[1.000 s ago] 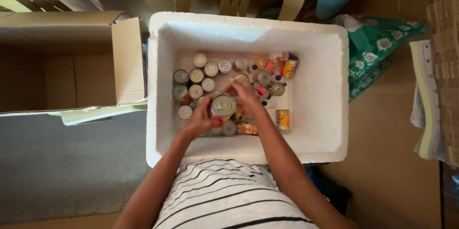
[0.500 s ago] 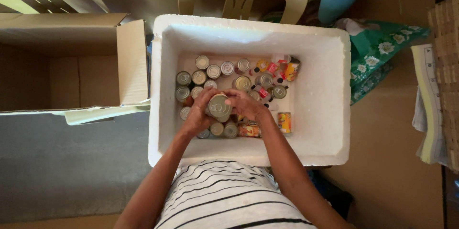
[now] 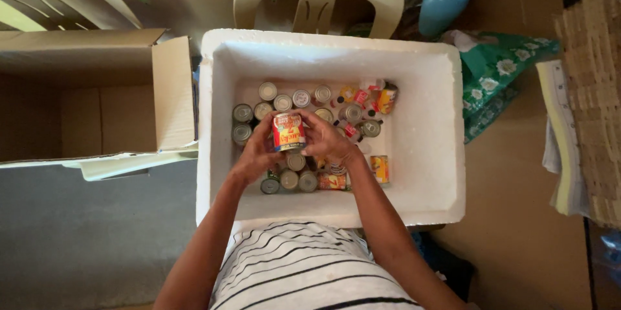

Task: Stocking and organizing canned goods on shelves in a grocery store.

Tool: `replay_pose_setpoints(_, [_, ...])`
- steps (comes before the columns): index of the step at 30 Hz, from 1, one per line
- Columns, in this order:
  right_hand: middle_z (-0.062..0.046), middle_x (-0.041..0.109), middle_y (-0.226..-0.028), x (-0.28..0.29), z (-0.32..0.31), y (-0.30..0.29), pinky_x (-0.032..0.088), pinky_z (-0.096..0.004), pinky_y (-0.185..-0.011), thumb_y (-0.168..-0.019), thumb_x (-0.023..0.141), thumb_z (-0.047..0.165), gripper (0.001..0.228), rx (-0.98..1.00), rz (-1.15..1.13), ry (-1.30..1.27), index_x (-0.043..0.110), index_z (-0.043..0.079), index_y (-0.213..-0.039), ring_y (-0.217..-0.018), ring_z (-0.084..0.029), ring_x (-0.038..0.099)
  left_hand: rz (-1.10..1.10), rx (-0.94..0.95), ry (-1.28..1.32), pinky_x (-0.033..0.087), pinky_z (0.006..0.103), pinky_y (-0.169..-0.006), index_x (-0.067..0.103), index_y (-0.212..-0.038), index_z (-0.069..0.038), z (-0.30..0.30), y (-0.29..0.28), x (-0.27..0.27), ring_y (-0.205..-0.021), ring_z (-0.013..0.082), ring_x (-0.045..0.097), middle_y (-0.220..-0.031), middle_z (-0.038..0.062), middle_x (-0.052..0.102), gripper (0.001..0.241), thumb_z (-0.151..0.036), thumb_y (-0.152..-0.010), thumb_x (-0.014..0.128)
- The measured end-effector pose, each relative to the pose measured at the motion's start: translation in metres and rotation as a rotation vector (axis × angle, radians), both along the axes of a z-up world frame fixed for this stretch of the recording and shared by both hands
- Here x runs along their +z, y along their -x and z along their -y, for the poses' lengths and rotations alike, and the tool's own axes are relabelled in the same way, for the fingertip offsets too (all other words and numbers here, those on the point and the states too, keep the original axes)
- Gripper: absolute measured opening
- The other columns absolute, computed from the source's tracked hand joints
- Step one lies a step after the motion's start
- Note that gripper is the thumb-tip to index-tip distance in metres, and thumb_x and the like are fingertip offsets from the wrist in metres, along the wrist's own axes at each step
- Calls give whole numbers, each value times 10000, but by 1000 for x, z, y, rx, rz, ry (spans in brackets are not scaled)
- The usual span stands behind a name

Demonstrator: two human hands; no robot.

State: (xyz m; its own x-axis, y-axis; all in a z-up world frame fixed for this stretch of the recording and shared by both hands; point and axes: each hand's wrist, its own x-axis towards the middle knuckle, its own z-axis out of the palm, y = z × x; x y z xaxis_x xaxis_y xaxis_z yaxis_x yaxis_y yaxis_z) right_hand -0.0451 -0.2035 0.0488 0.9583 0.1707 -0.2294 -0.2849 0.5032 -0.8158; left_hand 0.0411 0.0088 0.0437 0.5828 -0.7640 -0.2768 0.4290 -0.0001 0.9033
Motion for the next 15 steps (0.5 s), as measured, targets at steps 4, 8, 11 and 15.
replay_pose_setpoints(4, [-46, 503, -1477, 14, -1, -4, 471, -390, -1148, -686, 726, -110, 1011, -2, -30, 13, 334, 92, -1596, -1373, -191, 508, 11, 17, 87, 503, 376, -1120, 214, -1610, -85, 3, -4, -3, -1376, 223, 523, -1563, 99, 437, 1050, 200, -729, 709])
replay_pose_setpoints(8, [-70, 543, -1437, 18, -2, -2, 479, -391, -1136, -690, 730, -108, 1023, -2, -54, -3, 322, 101, -1605, -1325, -205, 540, -54, 19, 34, 524, 376, -1074, 200, -1627, -85, 3, -3, 19, -1345, 232, 540, -1586, 111, 421, 1073, 190, -713, 690])
replay_pose_setpoints(11, [-43, 531, -1459, 12, -2, 1, 447, -367, -1164, -727, 761, -77, 979, -62, -18, 69, 351, 90, -1599, -1348, -185, 520, 27, 5, 37, 517, 366, -1086, 162, -1642, -89, 3, -5, 17, -1366, 208, 530, -1624, 116, 386, 1080, 162, -733, 690])
replay_pose_setpoints(15, [-60, 556, -1450, -2, 3, 1, 454, -355, -1141, -810, 779, 45, 849, -89, -20, 127, 415, 49, -1577, -1328, -178, 543, 25, 37, -112, 549, 357, -998, 160, -1632, -118, 5, -8, 13, -1221, 227, 630, -1589, 130, 439, 1030, 64, -791, 726])
